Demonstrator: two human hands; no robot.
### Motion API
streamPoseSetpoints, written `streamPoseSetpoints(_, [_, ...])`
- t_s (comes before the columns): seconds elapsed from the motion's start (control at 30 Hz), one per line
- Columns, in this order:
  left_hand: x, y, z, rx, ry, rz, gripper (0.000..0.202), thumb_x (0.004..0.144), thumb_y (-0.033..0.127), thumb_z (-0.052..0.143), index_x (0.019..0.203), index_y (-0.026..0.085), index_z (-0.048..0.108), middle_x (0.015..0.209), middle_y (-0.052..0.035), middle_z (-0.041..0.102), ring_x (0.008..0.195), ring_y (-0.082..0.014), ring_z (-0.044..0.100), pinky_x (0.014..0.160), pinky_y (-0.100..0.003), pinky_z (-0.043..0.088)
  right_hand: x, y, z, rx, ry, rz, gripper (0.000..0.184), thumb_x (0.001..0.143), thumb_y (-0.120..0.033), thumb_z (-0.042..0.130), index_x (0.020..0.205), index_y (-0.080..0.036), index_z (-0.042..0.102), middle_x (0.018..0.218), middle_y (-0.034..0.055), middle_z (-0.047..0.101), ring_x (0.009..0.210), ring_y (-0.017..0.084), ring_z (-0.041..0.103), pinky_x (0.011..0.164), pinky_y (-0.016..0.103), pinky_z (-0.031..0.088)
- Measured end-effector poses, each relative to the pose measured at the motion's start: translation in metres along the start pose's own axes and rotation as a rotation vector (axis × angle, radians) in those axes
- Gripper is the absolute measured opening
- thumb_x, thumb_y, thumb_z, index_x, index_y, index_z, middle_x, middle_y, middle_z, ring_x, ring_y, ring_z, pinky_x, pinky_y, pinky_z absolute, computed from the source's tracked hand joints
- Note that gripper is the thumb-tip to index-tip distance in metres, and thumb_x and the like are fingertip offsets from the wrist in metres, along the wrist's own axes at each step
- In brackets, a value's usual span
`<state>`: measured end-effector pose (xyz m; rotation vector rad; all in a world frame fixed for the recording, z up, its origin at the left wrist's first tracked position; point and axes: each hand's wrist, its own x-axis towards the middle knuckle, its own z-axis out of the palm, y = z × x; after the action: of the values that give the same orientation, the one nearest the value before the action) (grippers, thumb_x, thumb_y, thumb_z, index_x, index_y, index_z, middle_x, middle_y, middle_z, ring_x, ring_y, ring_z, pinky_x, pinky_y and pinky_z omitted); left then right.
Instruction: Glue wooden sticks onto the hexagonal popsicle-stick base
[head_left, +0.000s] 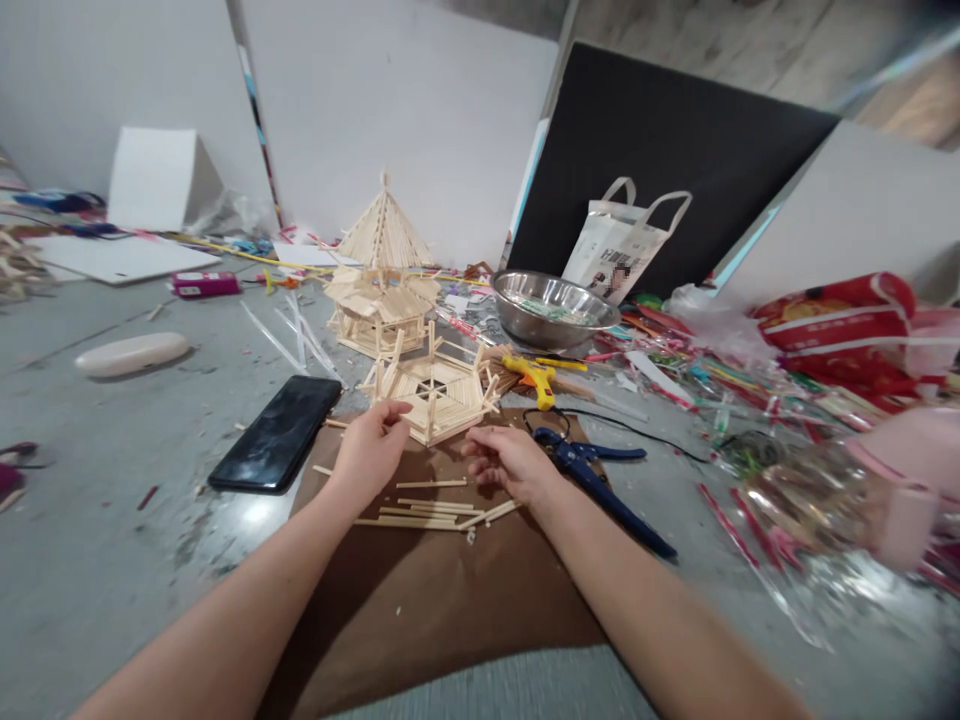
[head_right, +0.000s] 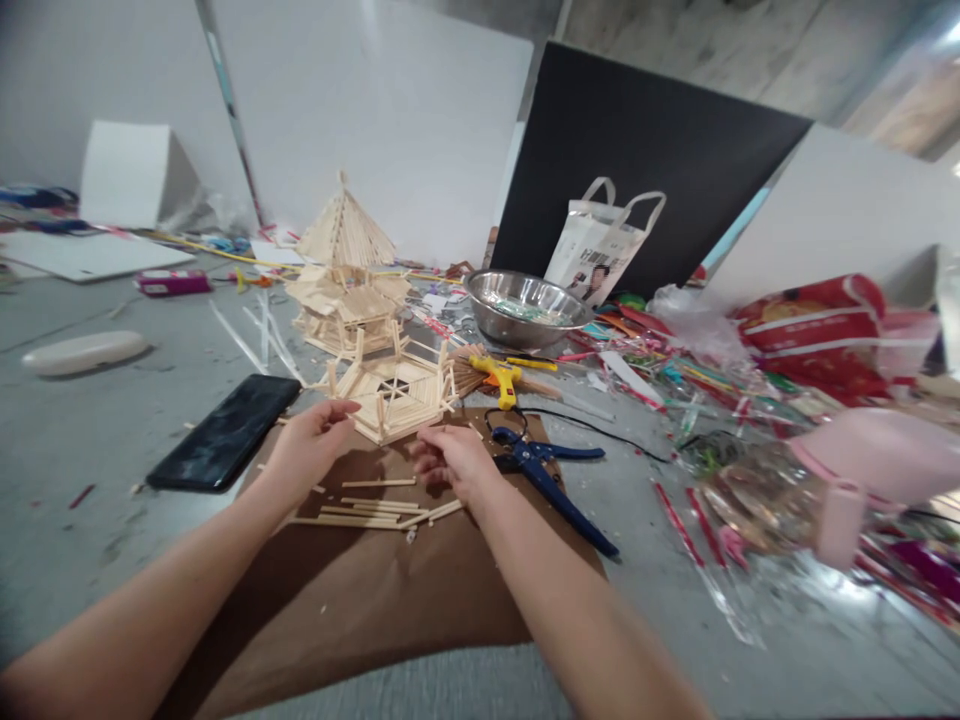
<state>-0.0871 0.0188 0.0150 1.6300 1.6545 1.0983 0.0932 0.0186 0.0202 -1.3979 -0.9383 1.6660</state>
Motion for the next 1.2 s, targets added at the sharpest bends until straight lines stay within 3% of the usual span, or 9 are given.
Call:
streamPoseSetpoints(0.1, [0.003,-0.001,-0.004,0.03,0.057,0.045,0.03,0.068,0.032,0.039,0.09,0.017,0.055,0.067,0.0005,0.055,0.052,-0.0098,0.046,0.05,-0.021,0.034,-0.011,0.004,-0.005,-0.426,0.038,-0.219,0.009,0.065,-0.025,0.054,0.067,-0.016,0.054,0.052,-0.0027,0.056,0.034,0.006,0.044,0.034,0.017,0.031])
streamPoseSetpoints(0.23, [0.001,0.007,-0.013,0.094,0.115,0.107,0.026,0.069,0.031,0.039,0.084,0.016,0.055,0.066,-0.0001,0.056,0.058,-0.0112,0.049,0.055,-0.022,0.036,-0.023,0.011,-0.005,-1.017,0.082,-0.644,0.012,0.069,-0.027,0.05,0.069,-0.02,0.06,0.064,-0.0002,0.059,0.06,0.011,0.052,0.056,0.022,0.036])
streamPoseSetpoints(0.33, [-0.004,0.018,-0.02,0.241,0.038,0.173,0.023,0.069,0.031,0.041,0.077,0.018,0.057,0.069,-0.0008,0.059,0.061,-0.0126,0.051,0.057,-0.022,0.035,-0.028,0.016,-0.002,-1.256,0.044,-0.767,0.016,0.074,-0.028,0.046,0.076,-0.023,0.061,0.079,0.0008,0.059,0.075,0.013,0.051,0.064,0.023,0.034])
streamPoseSetpoints(0.53, [-0.017,0.024,-0.016,0.573,-0.357,0.315,0.016,0.065,0.029,0.046,0.067,0.022,0.06,0.071,-0.0013,0.06,0.065,-0.0151,0.053,0.056,-0.023,0.033,-0.028,0.023,0.001,-1.414,0.001,-0.754,0.017,0.077,-0.03,0.043,0.078,-0.022,0.059,0.084,0.0012,0.055,0.08,0.012,0.048,0.062,0.022,0.032])
streamPoseSetpoints(0.7, [-0.022,0.015,-0.006,0.662,-0.525,0.373,0.014,0.066,0.029,0.048,0.072,0.023,0.059,0.078,-0.0009,0.059,0.072,-0.016,0.054,0.06,-0.023,0.036,-0.029,0.026,0.001,-1.458,-0.006,-0.796,0.017,0.078,-0.028,0.042,0.078,-0.021,0.057,0.082,0.0013,0.055,0.079,0.012,0.047,0.064,0.022,0.033])
streamPoseSetpoints(0.83, [-0.024,0.012,-0.002,0.677,-0.575,0.414,0.014,0.069,0.027,0.045,0.074,0.023,0.057,0.079,-0.0008,0.06,0.074,-0.0159,0.054,0.062,-0.024,0.037,-0.033,0.011,-0.017,-1.391,-0.01,-0.819,0.018,0.079,-0.028,0.04,0.081,-0.021,0.057,0.085,0.0009,0.056,0.081,0.012,0.048,0.066,0.021,0.033])
streamPoseSetpoints(0.93, [-0.023,0.011,0.0,0.691,-0.577,0.418,0.015,0.07,0.028,0.043,0.074,0.023,0.057,0.078,-0.0008,0.06,0.074,-0.0156,0.054,0.061,-0.024,0.036,-0.039,-0.01,-0.044,-1.339,0.132,-0.777,0.018,0.078,-0.027,0.04,0.083,-0.021,0.056,0.086,0.0014,0.057,0.079,0.013,0.049,0.066,0.022,0.034])
streamPoseSetpoints(1.07, [-0.022,0.008,0.001,0.696,-0.568,0.433,0.015,0.071,0.029,0.042,0.071,0.023,0.056,0.075,-0.0001,0.06,0.07,-0.0153,0.053,0.058,-0.023,0.034,-0.043,-0.024,-0.073,-1.468,0.07,-0.567,0.012,0.072,-0.024,0.047,0.075,-0.021,0.058,0.078,0.001,0.058,0.073,0.013,0.051,0.063,0.022,0.034])
streamPoseSetpoints(1.2, [-0.022,0.007,0.001,0.674,-0.569,0.448,0.017,0.071,0.032,0.042,0.07,0.022,0.057,0.074,-0.0004,0.06,0.069,-0.0152,0.053,0.057,-0.023,0.033,-0.041,-0.016,-0.074,-1.62,0.022,-0.418,0.009,0.068,-0.022,0.052,0.074,-0.021,0.058,0.081,0.0015,0.057,0.073,0.014,0.051,0.06,0.022,0.032])
